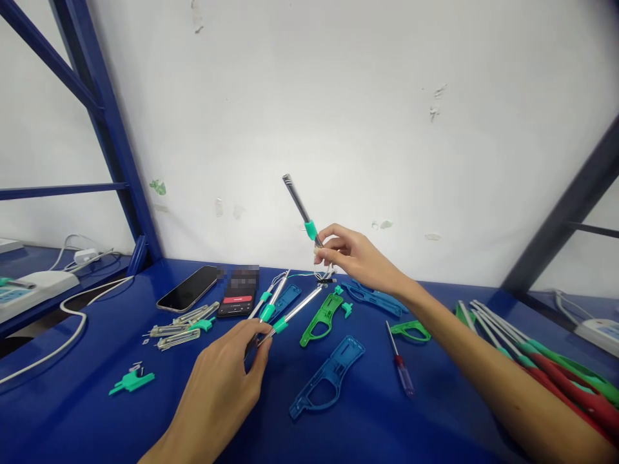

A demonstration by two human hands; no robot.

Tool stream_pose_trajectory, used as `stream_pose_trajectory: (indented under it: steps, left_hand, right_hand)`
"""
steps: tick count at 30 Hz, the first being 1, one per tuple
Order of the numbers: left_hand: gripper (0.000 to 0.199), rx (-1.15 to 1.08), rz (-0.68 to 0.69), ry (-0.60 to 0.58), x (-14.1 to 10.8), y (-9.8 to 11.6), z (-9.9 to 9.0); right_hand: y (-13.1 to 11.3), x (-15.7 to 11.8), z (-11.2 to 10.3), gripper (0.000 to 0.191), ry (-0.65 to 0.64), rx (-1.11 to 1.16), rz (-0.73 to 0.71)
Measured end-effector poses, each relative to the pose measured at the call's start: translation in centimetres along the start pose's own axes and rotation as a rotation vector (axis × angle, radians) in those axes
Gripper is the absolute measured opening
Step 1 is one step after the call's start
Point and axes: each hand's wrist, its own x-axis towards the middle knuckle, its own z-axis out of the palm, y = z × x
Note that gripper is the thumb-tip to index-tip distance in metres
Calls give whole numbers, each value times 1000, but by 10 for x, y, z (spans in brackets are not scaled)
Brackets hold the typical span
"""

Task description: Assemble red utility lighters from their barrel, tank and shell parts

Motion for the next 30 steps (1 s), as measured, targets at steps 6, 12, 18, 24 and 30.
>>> stream_pose_trajectory:
  steps: [6,12,18,24,30]
  left_hand:
    - [23,9,4,0,1,0,0]
    - [25,15,-3,0,1,1,-2]
    - [27,16,-10,-53,-3,-1,1]
    - [31,30,-17,-131,1,2,0]
    - [32,64,-7,-184,4,7,-3]
  right_hand:
    - [-5,-2,7,18,-51,-4,-6]
    - [-4,-1,7,13,-46,-37,-16]
    - [10,1,1,17,-67,-103,-15]
    - [31,3,2,26,-150,-124,15]
    - [43,5,7,30,-241,-94,5]
